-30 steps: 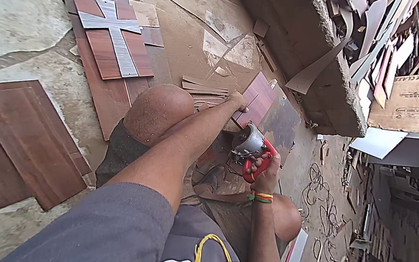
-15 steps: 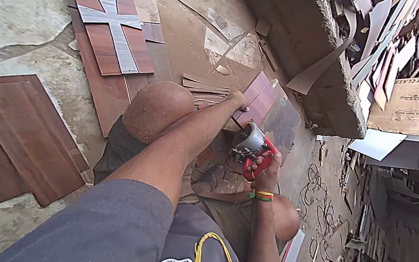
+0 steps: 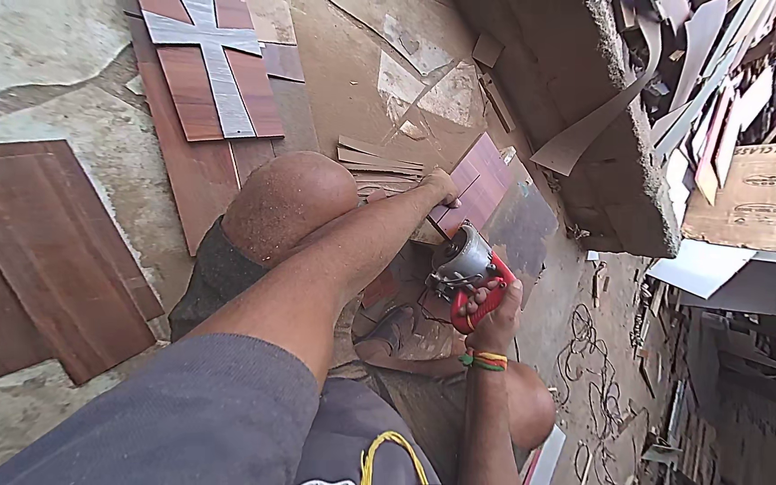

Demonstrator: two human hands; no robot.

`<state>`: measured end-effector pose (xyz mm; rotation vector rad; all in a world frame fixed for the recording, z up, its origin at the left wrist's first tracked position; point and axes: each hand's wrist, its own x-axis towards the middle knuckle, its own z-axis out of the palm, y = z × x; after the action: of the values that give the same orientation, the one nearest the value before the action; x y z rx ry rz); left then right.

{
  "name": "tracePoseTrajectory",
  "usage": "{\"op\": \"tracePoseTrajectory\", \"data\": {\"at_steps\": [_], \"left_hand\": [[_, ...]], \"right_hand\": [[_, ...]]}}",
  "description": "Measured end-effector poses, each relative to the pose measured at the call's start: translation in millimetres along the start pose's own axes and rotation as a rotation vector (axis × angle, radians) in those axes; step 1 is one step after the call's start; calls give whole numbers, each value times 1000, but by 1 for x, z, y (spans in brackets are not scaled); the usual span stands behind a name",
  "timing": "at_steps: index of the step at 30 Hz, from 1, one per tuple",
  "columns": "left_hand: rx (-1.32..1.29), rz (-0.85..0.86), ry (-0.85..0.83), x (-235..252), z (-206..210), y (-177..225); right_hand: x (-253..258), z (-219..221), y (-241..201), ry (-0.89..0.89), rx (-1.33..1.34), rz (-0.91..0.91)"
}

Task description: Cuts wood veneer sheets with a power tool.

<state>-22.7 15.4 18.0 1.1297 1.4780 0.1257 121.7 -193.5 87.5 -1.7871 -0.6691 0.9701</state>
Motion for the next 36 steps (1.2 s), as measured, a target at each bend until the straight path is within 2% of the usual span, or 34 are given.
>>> {"op": "tracePoseTrajectory", "data": {"at_steps": [36], "left_hand": [[48,34,-30,-2,-3,1]], "right_hand": [[20,5,-9,-38,-13,-26]]}}
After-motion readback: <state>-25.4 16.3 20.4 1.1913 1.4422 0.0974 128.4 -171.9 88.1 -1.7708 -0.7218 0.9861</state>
